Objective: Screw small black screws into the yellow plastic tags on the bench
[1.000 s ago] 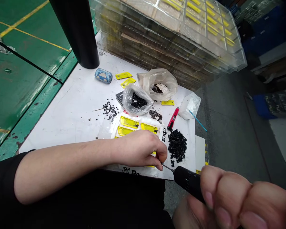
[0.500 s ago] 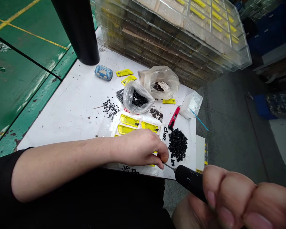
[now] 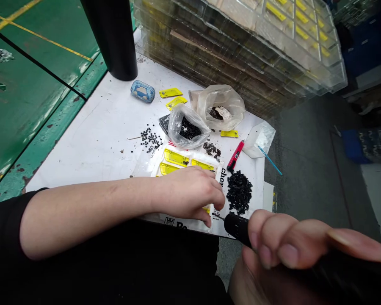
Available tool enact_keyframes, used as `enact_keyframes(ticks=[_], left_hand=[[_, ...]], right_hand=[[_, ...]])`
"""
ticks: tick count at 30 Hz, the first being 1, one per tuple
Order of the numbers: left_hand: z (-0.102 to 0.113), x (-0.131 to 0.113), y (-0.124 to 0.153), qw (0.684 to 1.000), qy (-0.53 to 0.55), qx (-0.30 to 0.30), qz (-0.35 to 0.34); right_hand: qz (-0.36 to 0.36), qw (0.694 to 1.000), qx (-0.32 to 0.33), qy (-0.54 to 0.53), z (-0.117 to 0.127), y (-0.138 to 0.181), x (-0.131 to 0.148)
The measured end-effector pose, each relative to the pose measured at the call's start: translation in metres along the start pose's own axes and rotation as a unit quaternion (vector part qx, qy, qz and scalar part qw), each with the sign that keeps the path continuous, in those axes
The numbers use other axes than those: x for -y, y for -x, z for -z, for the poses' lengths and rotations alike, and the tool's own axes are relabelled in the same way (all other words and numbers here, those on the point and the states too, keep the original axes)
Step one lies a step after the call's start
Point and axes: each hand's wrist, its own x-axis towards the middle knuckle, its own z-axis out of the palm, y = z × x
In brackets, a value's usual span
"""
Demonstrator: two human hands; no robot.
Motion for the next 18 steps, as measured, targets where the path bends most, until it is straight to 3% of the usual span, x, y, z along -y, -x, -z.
enact_keyframes(ticks=[3,5,9,18], left_hand=[[0.001,0.001,0.002,0.994,-0.109,0.017,-0.021],[-0.001,0.001,0.002,0.989,-0.139,0.034,-0.02],[-0.01,0.002,0.002,0.986,-0.163,0.03,-0.022],[-0.019,0.002,0.004,0.986,-0.165,-0.009,-0.029]], right_hand=[[-0.01,0.998,0.045,-0.052,-0.013,-0.002,-0.006],[-0.007,0.997,0.042,-0.061,-0.023,0.002,-0.009],[0.009,0.998,0.017,-0.055,-0.033,0.013,-0.016],[0.02,1.0,0.0,-0.018,-0.03,0.015,-0.027]])
